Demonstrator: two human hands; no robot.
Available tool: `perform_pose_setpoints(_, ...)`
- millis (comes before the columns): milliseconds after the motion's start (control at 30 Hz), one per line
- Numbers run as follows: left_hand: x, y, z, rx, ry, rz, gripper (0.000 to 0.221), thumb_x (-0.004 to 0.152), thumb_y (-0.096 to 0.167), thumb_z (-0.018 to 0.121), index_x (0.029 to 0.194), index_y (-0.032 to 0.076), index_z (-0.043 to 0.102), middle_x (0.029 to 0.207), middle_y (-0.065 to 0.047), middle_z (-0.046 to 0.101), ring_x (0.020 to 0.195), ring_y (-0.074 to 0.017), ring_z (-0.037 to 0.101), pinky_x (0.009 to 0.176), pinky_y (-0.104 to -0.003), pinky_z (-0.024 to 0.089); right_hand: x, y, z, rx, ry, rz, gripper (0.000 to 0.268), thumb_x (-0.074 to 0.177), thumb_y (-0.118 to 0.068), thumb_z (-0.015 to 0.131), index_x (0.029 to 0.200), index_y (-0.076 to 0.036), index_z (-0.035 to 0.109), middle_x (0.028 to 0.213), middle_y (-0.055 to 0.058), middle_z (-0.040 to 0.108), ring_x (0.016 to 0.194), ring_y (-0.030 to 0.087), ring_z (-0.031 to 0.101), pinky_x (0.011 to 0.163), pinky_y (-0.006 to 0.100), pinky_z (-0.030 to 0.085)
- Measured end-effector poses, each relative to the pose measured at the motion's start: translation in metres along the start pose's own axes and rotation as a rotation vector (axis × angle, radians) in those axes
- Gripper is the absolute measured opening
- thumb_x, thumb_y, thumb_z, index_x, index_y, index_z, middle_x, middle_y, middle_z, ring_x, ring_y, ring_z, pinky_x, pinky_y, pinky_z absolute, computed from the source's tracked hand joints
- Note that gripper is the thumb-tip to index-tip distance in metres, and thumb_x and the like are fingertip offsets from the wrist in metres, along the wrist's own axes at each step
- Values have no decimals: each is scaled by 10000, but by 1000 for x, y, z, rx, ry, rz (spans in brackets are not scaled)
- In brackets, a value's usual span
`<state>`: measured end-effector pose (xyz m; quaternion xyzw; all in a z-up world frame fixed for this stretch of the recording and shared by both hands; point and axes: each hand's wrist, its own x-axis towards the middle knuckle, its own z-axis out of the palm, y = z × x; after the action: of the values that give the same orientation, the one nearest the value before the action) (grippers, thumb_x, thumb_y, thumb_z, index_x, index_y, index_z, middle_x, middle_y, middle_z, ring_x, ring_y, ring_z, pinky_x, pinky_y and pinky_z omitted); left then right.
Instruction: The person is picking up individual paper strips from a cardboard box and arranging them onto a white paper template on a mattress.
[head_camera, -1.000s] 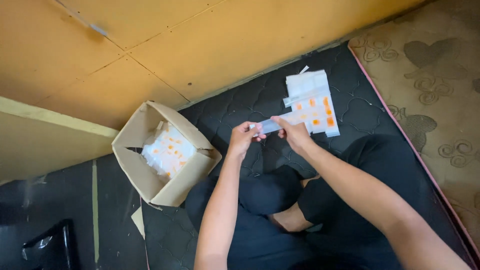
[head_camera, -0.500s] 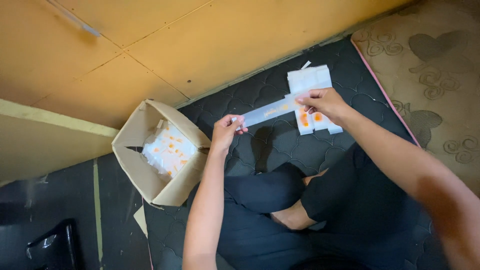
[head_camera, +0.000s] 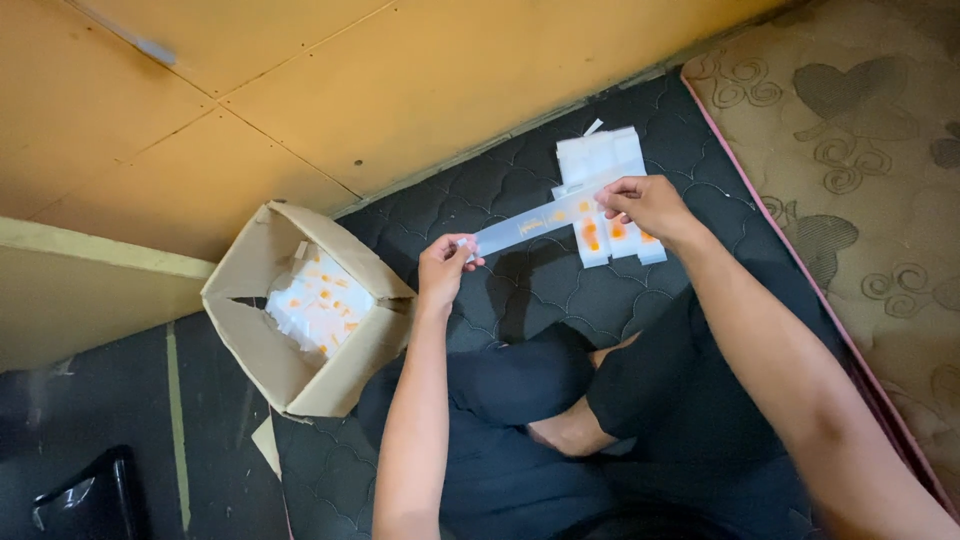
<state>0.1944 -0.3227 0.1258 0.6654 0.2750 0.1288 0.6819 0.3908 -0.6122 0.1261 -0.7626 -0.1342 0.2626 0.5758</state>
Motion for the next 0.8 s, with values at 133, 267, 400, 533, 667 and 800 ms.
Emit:
perform_pose_setpoints(133, 1, -7, -2, -15, -3, 33, 231, 906, -19, 687, 1132, -64, 677, 841, -187, 697, 675, -210, 739, 590, -203, 611, -4, -4, 1, -34, 17, -3, 168, 950, -42, 701, 1104, 5, 752, 891, 191, 738, 797, 213, 734, 680, 296, 600)
perform_pose_setpoints(267, 4, -13, -1, 9, 21, 52, 319, 913, -23, 686, 1178, -37, 508, 868, -177, 673, 666, -199, 730, 590, -207, 607, 0, 7, 0, 39, 24, -61, 353, 901, 17, 656, 1245, 13, 582, 908, 190, 683, 808, 198, 689, 665, 270, 583)
perform_pose_setpoints(400, 5, -13, 0, 106, -1, 113, 195, 933, -28, 662, 1059, 11, 519, 847, -157, 681, 672, -188, 734, 597, -210, 590, 2, 11, 4, 14, 42, -95, 238, 908, 44, 648, 1125, -11, 569, 888, 173, 674, 784, 212, 692, 632, 270, 578)
perform_pose_setpoints(533, -3, 4, 5, 110, 44, 124, 223, 924, -31, 664, 1071, 34, 510, 856, -119, 648, 680, -168, 725, 610, -201, 582, -6, -1, 5, -3, 36, -101, 161, 917, 55, 637, 1062, -13, 627, 887, 156, 673, 785, 206, 695, 640, 276, 583)
perform_pose_setpoints(667, -4, 8, 4, 133, 58, 113, 327, 949, 21, 655, 1166, 68, 415, 902, -152, 696, 658, -156, 719, 613, -202, 561, -13, -9, 5, -4, 28, -115, 163, 941, 57, 622, 1082, 4, 685, 927, 173, 659, 834, 202, 670, 682, 278, 570)
perform_pose_setpoints(800, -5, 10, 5, 178, 65, 146, 264, 990, 39, 608, 1172, 64, 417, 915, -172, 712, 648, -156, 711, 605, -215, 555, -23, -26, 5, -42, 18, -86, 211, 977, 53, 592, 1138, 19, 724, 958, 205, 672, 852, 206, 675, 706, 277, 571)
